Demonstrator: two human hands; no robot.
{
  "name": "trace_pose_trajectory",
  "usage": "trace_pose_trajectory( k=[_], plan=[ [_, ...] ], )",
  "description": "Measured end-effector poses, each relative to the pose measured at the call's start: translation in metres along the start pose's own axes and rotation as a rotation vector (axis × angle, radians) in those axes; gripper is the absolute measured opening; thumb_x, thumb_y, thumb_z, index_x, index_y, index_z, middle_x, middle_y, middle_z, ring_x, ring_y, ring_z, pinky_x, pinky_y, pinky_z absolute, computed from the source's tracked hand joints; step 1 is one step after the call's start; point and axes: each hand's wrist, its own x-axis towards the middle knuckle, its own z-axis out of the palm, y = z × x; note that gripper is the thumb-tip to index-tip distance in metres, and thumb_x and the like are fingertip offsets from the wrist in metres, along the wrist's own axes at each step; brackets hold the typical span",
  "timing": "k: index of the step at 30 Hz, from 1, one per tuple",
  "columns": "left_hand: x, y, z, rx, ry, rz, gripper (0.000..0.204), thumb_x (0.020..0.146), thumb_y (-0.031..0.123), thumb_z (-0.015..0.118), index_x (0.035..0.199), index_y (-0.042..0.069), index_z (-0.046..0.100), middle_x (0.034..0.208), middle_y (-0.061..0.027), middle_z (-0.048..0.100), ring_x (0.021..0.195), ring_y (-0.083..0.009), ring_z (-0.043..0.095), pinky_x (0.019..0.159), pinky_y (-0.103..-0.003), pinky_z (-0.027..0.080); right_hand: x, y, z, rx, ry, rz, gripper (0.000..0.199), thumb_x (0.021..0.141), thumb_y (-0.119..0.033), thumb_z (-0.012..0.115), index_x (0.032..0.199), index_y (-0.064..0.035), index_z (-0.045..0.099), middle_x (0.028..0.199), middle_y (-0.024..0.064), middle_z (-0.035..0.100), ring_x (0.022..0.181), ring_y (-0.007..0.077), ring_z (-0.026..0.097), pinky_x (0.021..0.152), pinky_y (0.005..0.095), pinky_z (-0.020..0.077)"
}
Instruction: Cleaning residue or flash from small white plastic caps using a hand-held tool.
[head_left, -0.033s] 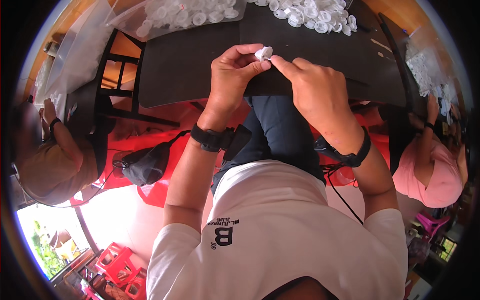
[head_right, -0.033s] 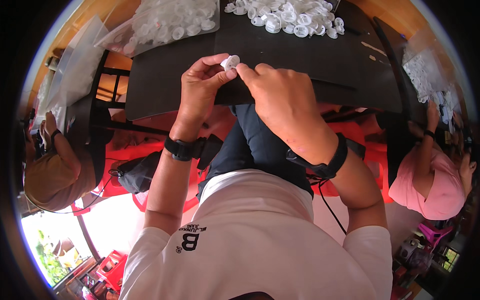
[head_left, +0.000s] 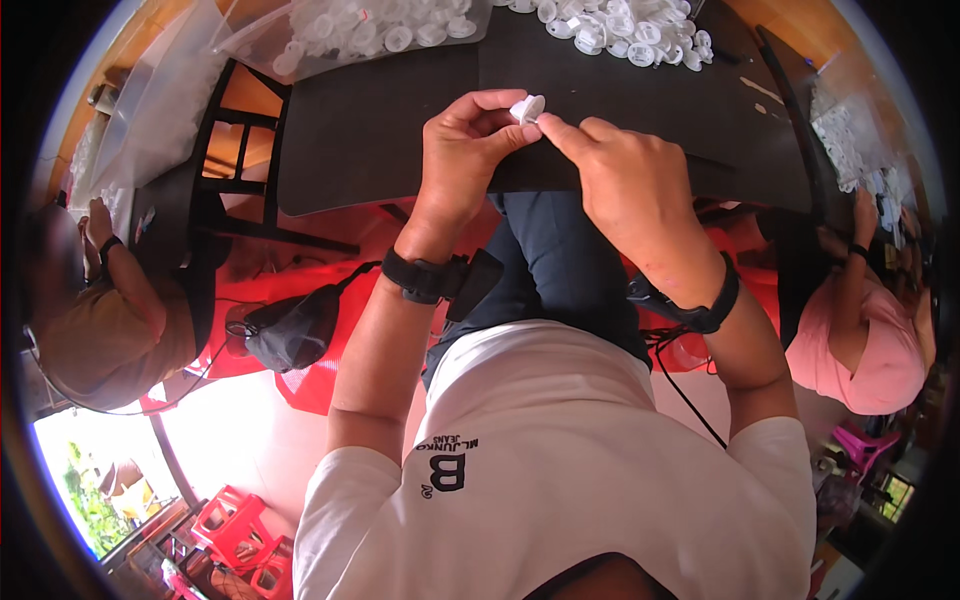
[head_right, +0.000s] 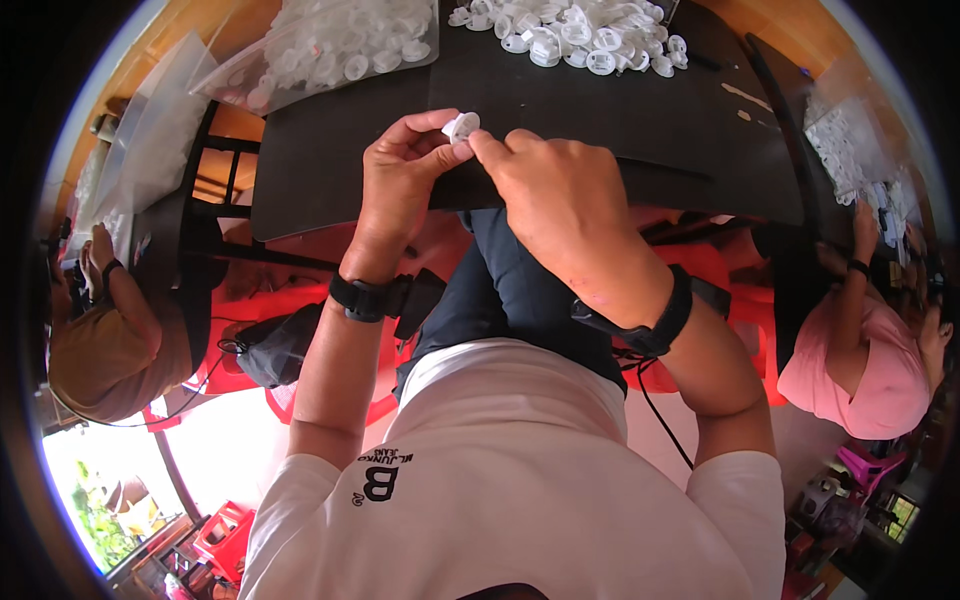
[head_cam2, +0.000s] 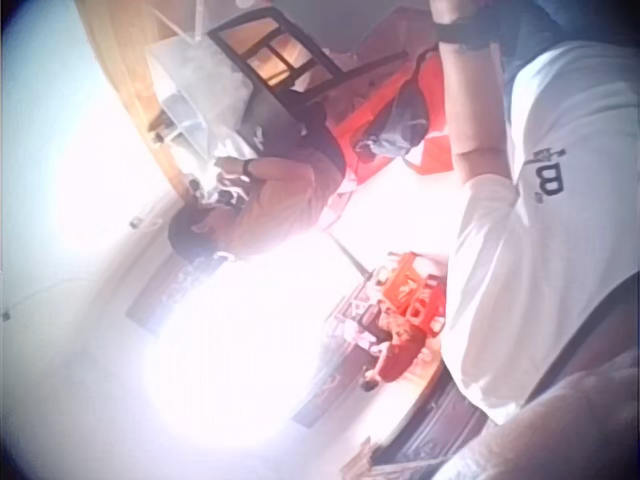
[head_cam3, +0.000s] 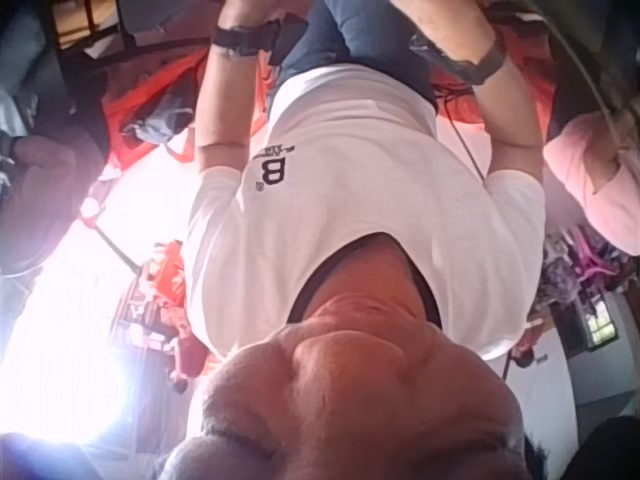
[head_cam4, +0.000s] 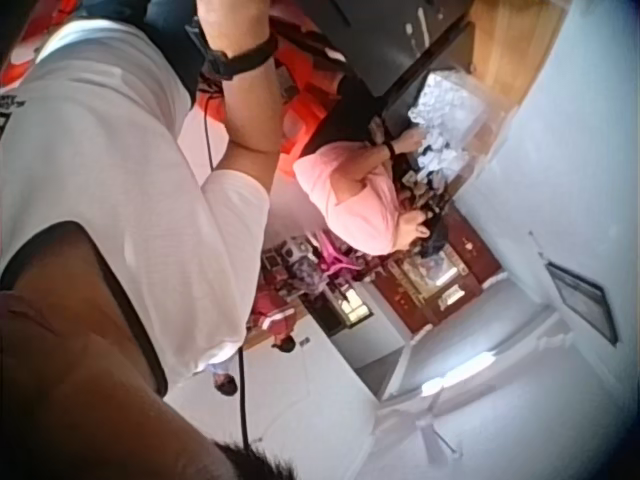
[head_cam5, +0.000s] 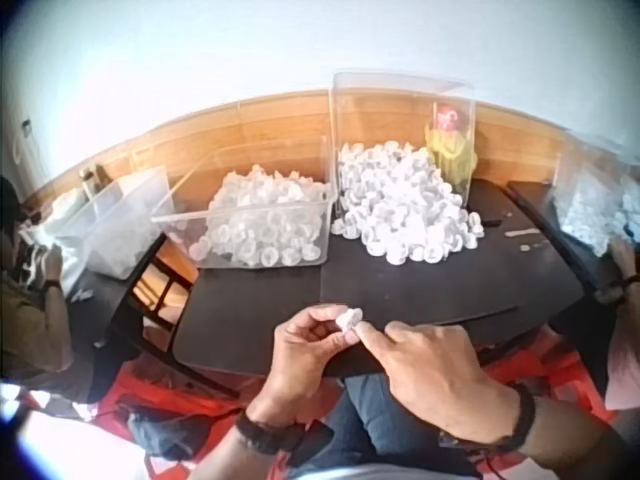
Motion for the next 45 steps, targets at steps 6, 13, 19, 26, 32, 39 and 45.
trace_pose_trajectory(
  k=[6, 13, 19, 26, 32, 39, 45],
  plan=[
    [-0.001, 0.002, 0.000, -0.021, 0.032, -0.021, 0.029, 0.083, -0.008, 0.071, 0.110, -0.003, 0.064, 0.101, -0.0096, 0.069, 0.094, -0.0141, 0.066, 0.089, -0.028, 0.056, -0.006, 0.005, 0.006, 0.116, 0.067, -0.014, 0.032, 0.083, -0.005, 0.058, 0.114, -0.0101, 0.067, 0.072, 0.0065, 0.063, 0.062, 0.0278, 0.065, 0.052, 0.0379, 0.0508],
    [0.002, 0.006, -0.010, -0.292, -0.042, -0.086, 0.032, 0.087, -0.002, 0.069, 0.117, 0.001, 0.061, 0.111, -0.0072, 0.067, 0.103, -0.0151, 0.064, 0.094, -0.030, 0.053, -0.018, 0.015, -0.001, 0.928, 0.231, 0.226, 0.022, 0.090, -0.008, 0.065, 0.112, -0.0052, 0.070, 0.069, 0.0029, 0.064, 0.053, 0.0121, 0.056, 0.050, 0.0252, 0.0437],
    [0.004, 0.007, -0.014, -0.386, -0.080, -0.150, 0.031, 0.089, 0.001, 0.067, 0.120, 0.005, 0.061, 0.116, -0.0063, 0.065, 0.109, -0.0166, 0.062, 0.098, -0.032, 0.052, -0.024, 0.009, -0.004, 1.618, 0.020, 0.461, 0.027, 0.099, -0.026, 0.059, 0.104, -0.0014, 0.069, 0.059, -0.0069, 0.045, 0.048, 0.0005, 0.037, 0.044, 0.0190, 0.0272],
    [0.003, 0.049, 0.004, -0.098, -0.061, -0.139, 0.030, 0.087, 0.000, 0.069, 0.117, 0.004, 0.063, 0.109, -0.0060, 0.068, 0.101, -0.0141, 0.064, 0.091, -0.028, 0.052, -0.032, 0.034, 0.014, 1.301, 0.105, 0.521, 0.031, 0.101, -0.028, 0.054, 0.110, -0.0026, 0.069, 0.059, -0.0037, 0.049, 0.047, 0.0013, 0.038, 0.044, 0.0195, 0.0297],
    [0.099, 0.172, -0.019, 0.858, 0.105, 0.456, 0.044, 0.080, 0.005, 0.077, 0.122, 0.005, 0.063, 0.122, -0.0081, 0.064, 0.114, -0.0209, 0.060, 0.099, -0.037, 0.048, -0.034, 0.073, 0.021, 0.945, 0.199, 0.544, 0.028, 0.100, -0.026, 0.055, 0.109, -0.0029, 0.069, 0.058, -0.0009, 0.052, 0.052, 0.0036, 0.046, 0.048, 0.0221, 0.0348],
    [0.114, 0.096, 0.055, 1.017, -0.236, 0.582, 0.035, 0.078, 0.004, 0.077, 0.112, 0.010, 0.070, 0.110, -0.0052, 0.069, 0.102, -0.0184, 0.065, 0.086, -0.029, 0.052, -0.023, 0.090, 0.030, 0.878, 0.316, 0.564, 0.019, 0.097, -0.012, 0.057, 0.106, 0.0001, 0.069, 0.060, 0.0023, 0.057, 0.055, 0.0060, 0.053, 0.054, 0.0234, 0.0423],
    [0.141, 0.011, 0.057, 1.237, -0.391, 0.543, 0.039, 0.070, 0.000, 0.077, 0.106, 0.007, 0.068, 0.105, -0.0130, 0.066, 0.097, -0.0308, 0.065, 0.083, -0.036, 0.053, -0.019, 0.103, 0.043, 0.801, 0.319, 0.495, 0.019, 0.097, -0.012, 0.057, 0.104, 0.0012, 0.069, 0.061, 0.0042, 0.060, 0.055, 0.0075, 0.055, 0.054, 0.0244, 0.0432]
  ],
)
